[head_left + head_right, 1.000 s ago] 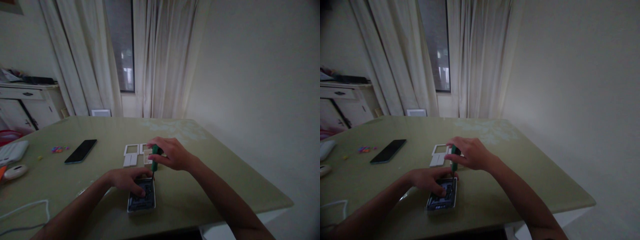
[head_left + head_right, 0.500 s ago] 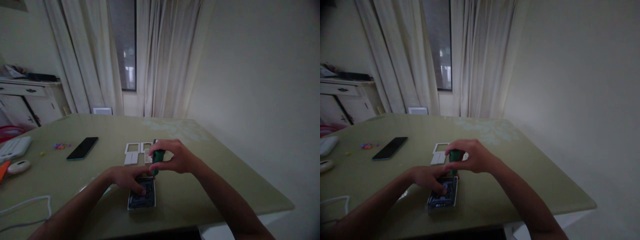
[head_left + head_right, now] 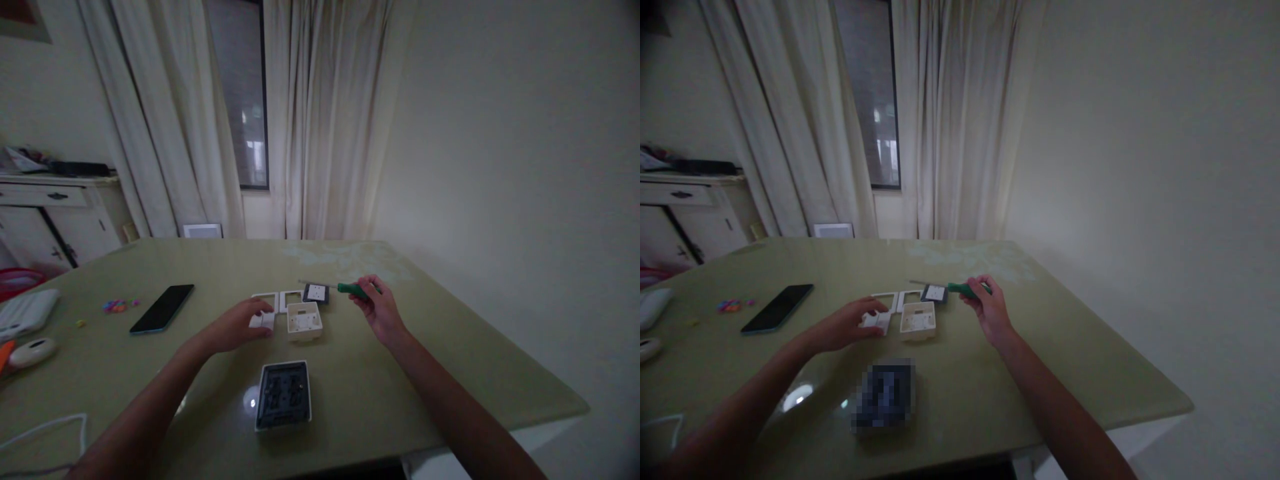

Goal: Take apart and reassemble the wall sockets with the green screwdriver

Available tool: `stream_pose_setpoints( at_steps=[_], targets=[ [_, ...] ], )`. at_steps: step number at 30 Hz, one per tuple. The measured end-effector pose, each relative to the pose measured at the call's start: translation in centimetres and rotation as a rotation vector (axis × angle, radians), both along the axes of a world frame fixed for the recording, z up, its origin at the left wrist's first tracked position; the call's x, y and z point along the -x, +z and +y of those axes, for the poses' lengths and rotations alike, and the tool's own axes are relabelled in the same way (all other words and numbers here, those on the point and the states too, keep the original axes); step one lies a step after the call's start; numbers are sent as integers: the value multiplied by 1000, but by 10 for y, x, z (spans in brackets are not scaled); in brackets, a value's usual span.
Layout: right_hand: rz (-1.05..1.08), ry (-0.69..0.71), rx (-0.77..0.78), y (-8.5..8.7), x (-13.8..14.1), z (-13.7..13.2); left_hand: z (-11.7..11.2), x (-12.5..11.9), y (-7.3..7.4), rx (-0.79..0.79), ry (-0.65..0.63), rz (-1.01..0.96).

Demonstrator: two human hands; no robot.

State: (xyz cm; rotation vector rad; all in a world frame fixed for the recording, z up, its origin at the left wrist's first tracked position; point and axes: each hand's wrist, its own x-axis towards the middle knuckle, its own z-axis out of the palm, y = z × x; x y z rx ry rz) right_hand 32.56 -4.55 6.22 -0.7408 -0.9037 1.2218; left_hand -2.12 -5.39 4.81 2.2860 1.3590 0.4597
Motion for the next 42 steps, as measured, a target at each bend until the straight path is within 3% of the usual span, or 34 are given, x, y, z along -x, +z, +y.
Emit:
stream_pose_setpoints(
  at_steps=[2, 5, 14, 19, 23, 25, 29, 35, 42],
  targets=[
    [4, 27, 61, -9, 1, 4, 9, 10, -9, -80, 65, 95],
    [18, 48, 122, -16, 4, 5, 14, 18, -16, -52, 48, 130],
    [-24, 78, 154, -20, 13, -7, 11, 26, -12, 112, 24, 155],
    [-52, 100, 176, -22, 19, -14, -7, 26, 10, 108, 21, 176],
    [-63, 100, 195, -23, 23, -17, -49, 6, 39, 32, -97, 53],
    [-67, 98, 199, -22, 23, -17, -73, -6, 45, 32, -144, 19],
    [-74, 99, 203, -21, 22, -18, -102, -19, 28, 83, -168, 10],
    [-74, 118, 201, -26, 25, -18, -106, -13, -12, -78, -140, -32],
    [-69, 189, 215, -26, 30, -23, -106, -18, -18, -121, -150, -83]
  ],
)
